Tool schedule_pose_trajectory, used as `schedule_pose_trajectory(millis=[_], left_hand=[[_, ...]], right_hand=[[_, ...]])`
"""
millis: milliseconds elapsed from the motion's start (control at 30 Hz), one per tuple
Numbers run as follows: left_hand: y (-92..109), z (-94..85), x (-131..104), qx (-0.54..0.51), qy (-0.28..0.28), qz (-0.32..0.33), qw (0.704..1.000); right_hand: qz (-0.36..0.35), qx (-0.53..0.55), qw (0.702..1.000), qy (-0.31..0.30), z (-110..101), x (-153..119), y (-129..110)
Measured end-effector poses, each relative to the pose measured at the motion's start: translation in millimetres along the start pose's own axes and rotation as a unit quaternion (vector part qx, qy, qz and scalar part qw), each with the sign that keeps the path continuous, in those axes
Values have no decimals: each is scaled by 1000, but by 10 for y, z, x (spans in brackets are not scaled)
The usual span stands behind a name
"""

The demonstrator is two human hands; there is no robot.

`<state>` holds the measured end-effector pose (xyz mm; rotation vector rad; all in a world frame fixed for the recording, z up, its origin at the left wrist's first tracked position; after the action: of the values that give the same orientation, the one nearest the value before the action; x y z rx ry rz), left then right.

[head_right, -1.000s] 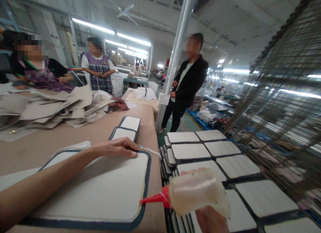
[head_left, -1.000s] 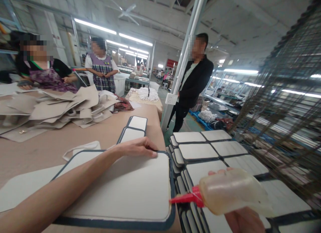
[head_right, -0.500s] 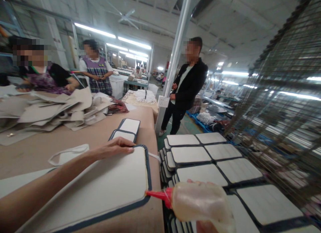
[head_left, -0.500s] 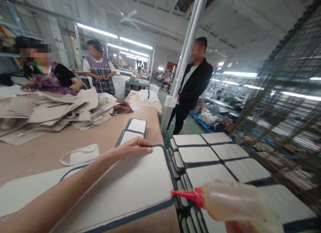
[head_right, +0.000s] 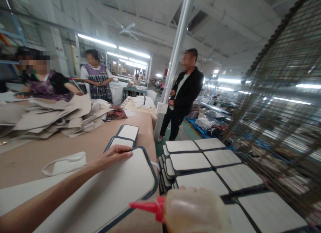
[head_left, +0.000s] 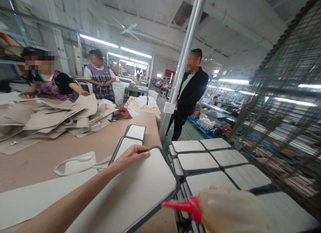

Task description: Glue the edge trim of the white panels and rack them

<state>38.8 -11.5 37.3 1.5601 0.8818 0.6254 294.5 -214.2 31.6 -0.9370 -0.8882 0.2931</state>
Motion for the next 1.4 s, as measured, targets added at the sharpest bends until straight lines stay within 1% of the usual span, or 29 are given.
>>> schedule_pose_trajectory(millis=[100, 200, 300, 433, 567, 700, 867, 1067, 1167, 1300, 1400], left_hand=[[102, 56, -52, 44, -53, 31, 997], [231, 117, -136, 63, -115, 33, 991], [347, 154, -205, 101, -165, 44, 980], [434, 165, -251, 139, -200, 51, 968], [432, 155, -248, 134, -215, 48, 966], [390, 140, -220, 122, -222, 44, 966], [326, 112, -180, 108, -222, 29, 969], [312, 69, -154, 86, -198, 20, 976], [343, 49, -161, 74, -176, 12, 981], [341, 19, -158, 59, -164, 2, 985], [286, -17, -130, 48, -159, 1, 986]], right_hand=[[27, 31, 999, 25, -18, 241, -63], [68, 91, 993, 15, 5, 514, -102], [87, 109, 989, -40, 70, 650, -104], [132, 108, 980, -106, 148, 614, -91], [146, 134, 972, -123, 197, 557, -118], [144, 124, 974, -128, 244, 524, -159], [160, 120, 974, -110, 260, 490, -197], [194, 138, 967, -88, 268, 491, -220], [197, 144, 968, -67, 194, 473, -162], [203, 145, 968, -36, 4, 415, -19], [175, 109, 978, -35, -144, 369, 61]])
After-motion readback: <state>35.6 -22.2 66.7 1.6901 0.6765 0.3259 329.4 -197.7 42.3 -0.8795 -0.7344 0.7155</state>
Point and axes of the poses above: each hand's wrist, its own x-axis towards the middle knuckle, its own z-axis out of the palm, y = z × x, the point moved 3 cm from there along x, towards the middle knuckle, and after that the axes turned 6 degrees about -z, right-handed, at the moved point
